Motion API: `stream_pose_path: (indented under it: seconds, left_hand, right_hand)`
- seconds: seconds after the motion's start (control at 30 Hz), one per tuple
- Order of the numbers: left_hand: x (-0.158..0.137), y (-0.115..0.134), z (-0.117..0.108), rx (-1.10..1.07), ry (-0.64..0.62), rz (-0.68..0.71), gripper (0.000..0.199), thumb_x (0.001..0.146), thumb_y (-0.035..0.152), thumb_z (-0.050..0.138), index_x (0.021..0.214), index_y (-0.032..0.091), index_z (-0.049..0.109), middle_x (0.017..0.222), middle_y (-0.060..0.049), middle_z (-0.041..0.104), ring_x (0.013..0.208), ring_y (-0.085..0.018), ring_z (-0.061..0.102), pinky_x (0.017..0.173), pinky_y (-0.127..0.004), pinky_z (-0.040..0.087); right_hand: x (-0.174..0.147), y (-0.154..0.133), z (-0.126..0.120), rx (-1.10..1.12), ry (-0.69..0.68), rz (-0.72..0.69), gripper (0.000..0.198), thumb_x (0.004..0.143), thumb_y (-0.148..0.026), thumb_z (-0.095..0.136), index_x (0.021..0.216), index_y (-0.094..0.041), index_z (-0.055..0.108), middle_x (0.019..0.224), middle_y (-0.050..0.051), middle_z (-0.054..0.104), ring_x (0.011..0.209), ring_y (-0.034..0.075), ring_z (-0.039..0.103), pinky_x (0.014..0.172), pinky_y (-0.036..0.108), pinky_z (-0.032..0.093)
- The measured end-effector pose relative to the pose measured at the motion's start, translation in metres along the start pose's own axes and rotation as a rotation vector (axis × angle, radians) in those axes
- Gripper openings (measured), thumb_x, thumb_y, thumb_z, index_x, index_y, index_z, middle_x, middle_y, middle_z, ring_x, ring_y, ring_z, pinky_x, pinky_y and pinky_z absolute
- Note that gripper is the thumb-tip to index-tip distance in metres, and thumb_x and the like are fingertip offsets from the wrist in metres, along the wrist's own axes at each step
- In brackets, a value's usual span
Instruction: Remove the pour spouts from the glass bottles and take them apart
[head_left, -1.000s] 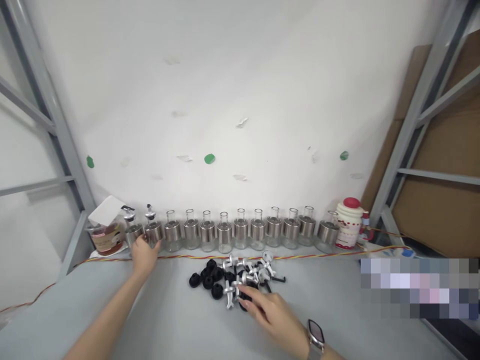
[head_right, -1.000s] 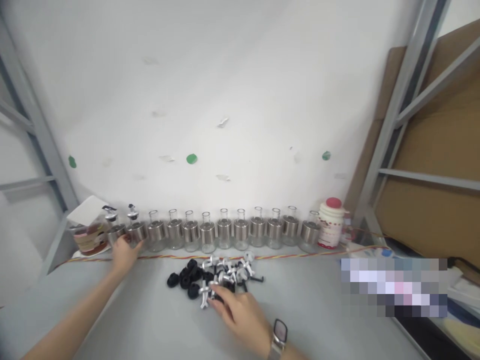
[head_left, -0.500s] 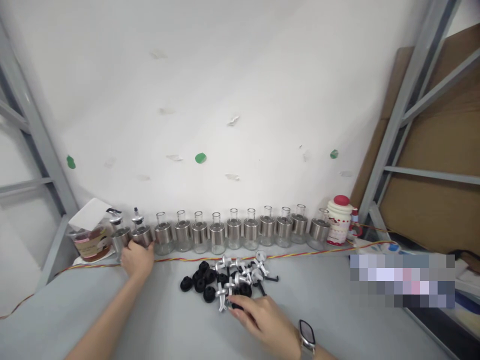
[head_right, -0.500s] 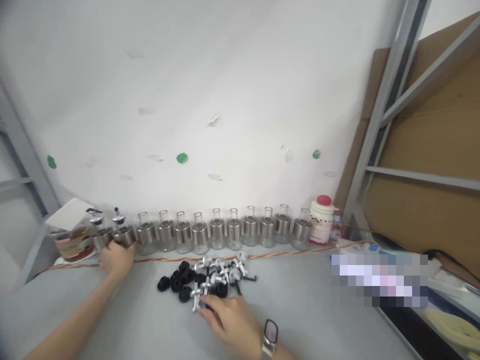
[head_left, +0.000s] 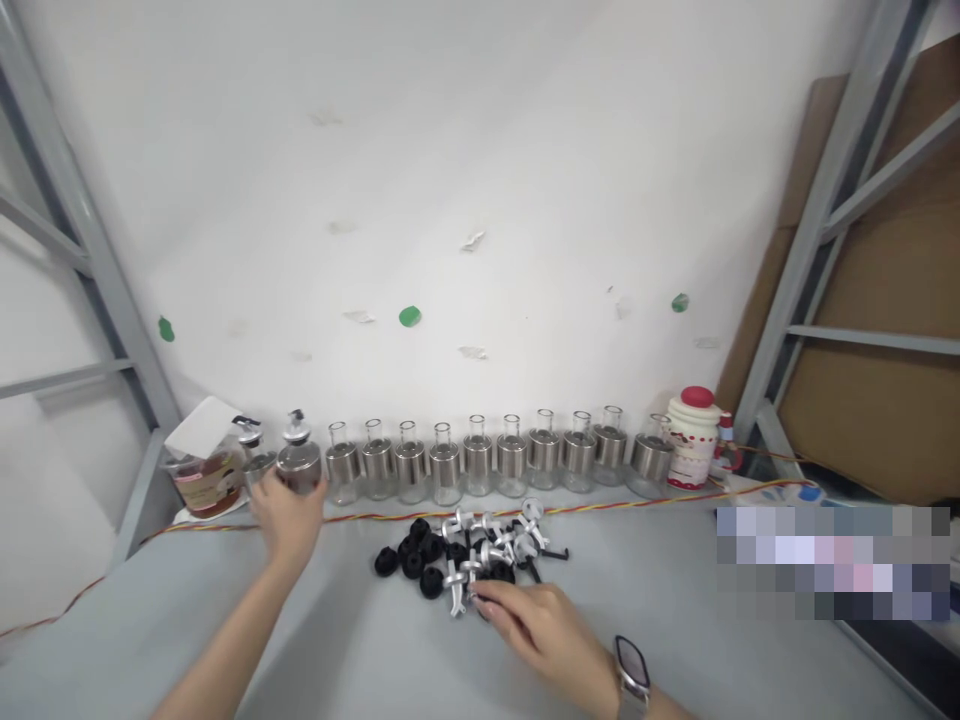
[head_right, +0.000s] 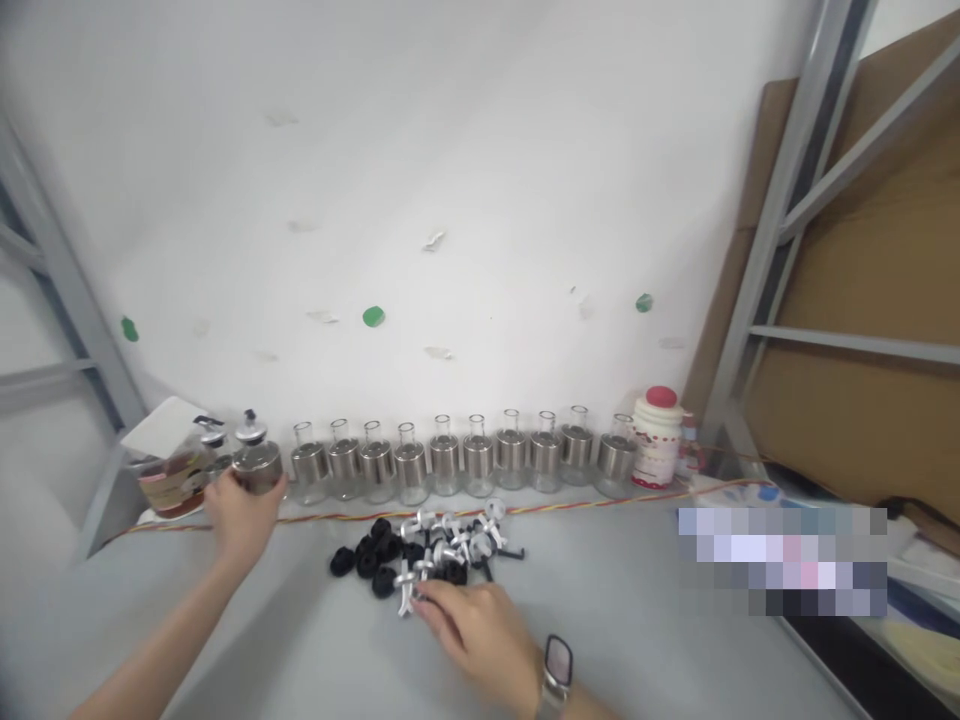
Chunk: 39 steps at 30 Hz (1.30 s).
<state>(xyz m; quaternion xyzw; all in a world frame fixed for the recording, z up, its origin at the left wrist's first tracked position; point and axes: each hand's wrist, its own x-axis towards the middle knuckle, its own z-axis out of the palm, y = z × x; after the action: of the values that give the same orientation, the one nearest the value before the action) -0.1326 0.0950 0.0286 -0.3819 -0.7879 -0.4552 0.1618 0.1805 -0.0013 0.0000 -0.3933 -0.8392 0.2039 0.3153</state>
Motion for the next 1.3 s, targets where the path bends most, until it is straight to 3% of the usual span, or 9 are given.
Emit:
stream_pose_path:
  seconds: [0.07,0.2,0.3,0.43,0.5,0.6,0.73,1.07,1.3]
  left_hand:
    - [-0.010,0.017,-0.016,-0.020,0.054,0.112,0.057,0.065,0.040,0.058,0.113,0.015,0.040,0.109,-0.012,0.047,0.109,-0.027,0.041,0.092,-0.038,0.033]
    - [-0.045,0.048,-0.043,-0.222,0.188,0.619,0.043,0.066,0.018,0.058,0.107,0.014,0.044,0.111,-0.014,0.049,0.107,-0.027,0.044,0.090,-0.043,0.035]
    - [-0.074,0.057,-0.055,-0.249,0.188,0.939,0.043,0.068,0.005,0.053,0.109,0.016,0.045,0.105,-0.010,0.057,0.105,-0.023,0.049,0.096,-0.045,0.031]
    - [-0.094,0.054,-0.058,-0.187,0.167,1.143,0.047,0.070,0.002,0.051,0.111,0.023,0.051,0.102,-0.007,0.060,0.104,-0.022,0.050,0.096,-0.044,0.031]
    - [-0.097,0.051,-0.055,-0.154,0.164,1.169,0.051,0.070,0.000,0.048,0.113,0.027,0.051,0.101,-0.006,0.060,0.103,-0.021,0.051,0.095,-0.044,0.031]
    - [-0.096,0.047,-0.050,-0.130,0.110,1.148,0.057,0.070,-0.003,0.043,0.117,0.030,0.048,0.100,-0.005,0.060,0.103,-0.020,0.051,0.096,-0.044,0.030]
    - [-0.096,0.044,-0.044,-0.125,-0.009,1.095,0.061,0.070,-0.002,0.040,0.124,0.025,0.041,0.102,-0.006,0.059,0.104,-0.020,0.050,0.099,-0.043,0.026]
    - [-0.096,0.044,-0.044,-0.114,0.006,1.064,0.059,0.070,0.000,0.039,0.125,0.023,0.040,0.101,-0.007,0.058,0.099,-0.019,0.051,0.098,-0.042,0.027]
    - [-0.096,0.047,-0.049,-0.028,0.045,1.099,0.059,0.072,0.001,0.041,0.125,0.028,0.039,0.100,-0.006,0.059,0.100,-0.020,0.051,0.097,-0.042,0.027]
  right_hand:
    - [0.001,0.000,0.000,0.162,0.057,0.072,0.035,0.088,-0.040,0.033,0.103,-0.024,0.060,0.071,0.002,0.067,0.061,0.014,0.060,0.060,0.022,0.044]
    - [0.008,0.007,0.003,0.580,0.113,0.328,0.055,0.085,-0.052,0.027,0.101,-0.011,0.059,0.040,-0.004,0.046,0.032,0.009,0.041,0.036,0.018,0.037]
    - [0.014,0.013,0.003,0.804,0.118,0.425,0.067,0.084,-0.058,0.019,0.100,-0.005,0.057,0.042,-0.003,0.047,0.029,0.008,0.038,0.029,0.018,0.033]
    - [0.009,0.007,-0.002,0.765,0.221,0.308,0.058,0.088,-0.050,0.017,0.111,-0.010,0.052,0.064,0.004,0.055,0.044,0.012,0.052,0.041,0.024,0.045]
    - [0.003,0.000,-0.006,0.566,0.290,0.177,0.046,0.089,-0.043,0.023,0.118,-0.017,0.048,0.085,0.007,0.057,0.067,0.015,0.057,0.059,0.027,0.050]
    - [-0.004,-0.007,-0.012,0.238,0.266,-0.012,0.039,0.089,-0.034,0.029,0.126,-0.026,0.040,0.115,0.008,0.048,0.103,0.020,0.048,0.088,0.031,0.040]
    - [-0.005,-0.009,-0.014,0.092,0.165,-0.064,0.041,0.089,-0.028,0.032,0.130,-0.029,0.033,0.126,0.005,0.042,0.115,0.019,0.039,0.096,0.031,0.034]
    - [0.000,-0.002,-0.004,0.493,0.145,0.062,0.037,0.085,-0.031,0.044,0.123,-0.032,0.043,0.128,0.005,0.039,0.113,0.020,0.042,0.088,0.032,0.042]
    - [0.004,0.002,-0.002,0.651,0.078,0.116,0.038,0.084,-0.035,0.047,0.122,-0.031,0.045,0.135,0.005,0.033,0.120,0.021,0.033,0.091,0.035,0.039]
